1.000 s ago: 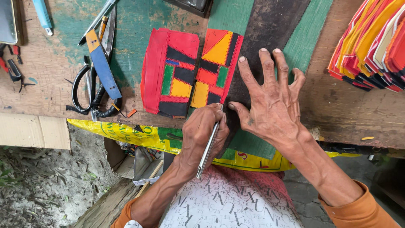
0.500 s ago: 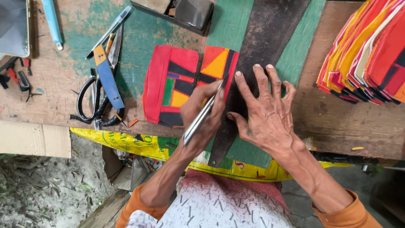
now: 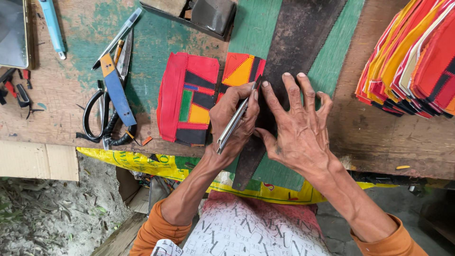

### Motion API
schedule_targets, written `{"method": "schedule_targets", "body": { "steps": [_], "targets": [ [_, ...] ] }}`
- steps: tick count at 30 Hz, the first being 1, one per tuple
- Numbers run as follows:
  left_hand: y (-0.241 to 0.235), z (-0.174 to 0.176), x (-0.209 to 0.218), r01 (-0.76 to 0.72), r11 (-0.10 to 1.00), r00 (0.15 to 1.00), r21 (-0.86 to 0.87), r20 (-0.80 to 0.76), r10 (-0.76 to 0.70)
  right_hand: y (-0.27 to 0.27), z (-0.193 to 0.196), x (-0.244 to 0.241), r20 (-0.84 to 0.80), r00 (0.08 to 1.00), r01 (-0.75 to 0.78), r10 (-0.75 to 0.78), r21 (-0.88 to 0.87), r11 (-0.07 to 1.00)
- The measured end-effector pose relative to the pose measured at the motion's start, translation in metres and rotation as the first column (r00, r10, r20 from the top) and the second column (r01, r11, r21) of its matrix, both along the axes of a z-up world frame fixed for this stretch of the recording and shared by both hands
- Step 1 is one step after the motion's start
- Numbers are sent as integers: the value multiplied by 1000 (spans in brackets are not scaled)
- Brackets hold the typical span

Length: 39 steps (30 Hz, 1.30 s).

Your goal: The person sharpens a metal tool on a sharpening stone, then uses the tool to press or mark a colorful patterned shoe insole. The person repeats the sharpening and pressing actions on multiple insoles.

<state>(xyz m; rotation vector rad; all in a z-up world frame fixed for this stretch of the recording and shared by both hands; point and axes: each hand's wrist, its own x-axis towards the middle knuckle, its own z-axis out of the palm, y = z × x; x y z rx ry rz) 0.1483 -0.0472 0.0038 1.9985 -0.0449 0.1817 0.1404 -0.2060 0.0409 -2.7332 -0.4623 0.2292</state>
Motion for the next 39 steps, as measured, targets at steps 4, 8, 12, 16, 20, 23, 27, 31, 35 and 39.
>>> {"method": "schedule_targets", "body": {
  "steps": [4, 8, 12, 16, 20, 23, 27, 31, 35, 39],
  "targets": [
    [0, 3, 0, 20, 1000, 1000, 10, 1, -20, -1, -2, 0, 0, 1000, -6, 6, 9, 1000],
    [0, 10, 7, 43, 989, 998, 141, 46, -50, -2, -1, 0, 9, 1000, -3, 3, 24, 1000],
    [2, 17, 14, 130, 966, 990, 225, 22, -139, -3, -4, -3, 20, 1000, -9, 8, 50, 999],
    [3, 22, 15, 160, 957, 986, 244, 1, -165, -3, -3, -3, 17, 1000, -10, 9, 55, 998],
    [3, 20, 13, 152, 955, 987, 254, 6, -158, 0, -2, -1, 1, 1000, -3, 3, 34, 999],
    [7, 22, 7, 160, 960, 987, 231, -8, -163, 2, -1, -1, -3, 1000, -11, 11, 23, 1000],
    [13, 37, -18, 194, 943, 980, 269, -10, -198, 1, 0, -2, -8, 1000, -16, 16, -16, 1000],
    [23, 49, -51, 195, 945, 979, 264, 4, -204, 1, -1, -1, 16, 1000, -15, 15, 14, 1000],
    [28, 45, -68, 199, 940, 979, 276, -10, -205, 1, -2, -3, 0, 1000, -26, 26, -1, 1000],
    [28, 43, -66, 206, 941, 977, 270, 4, -215, 1, -1, -2, 3, 1000, -21, 21, 0, 1000]
  ]
}}
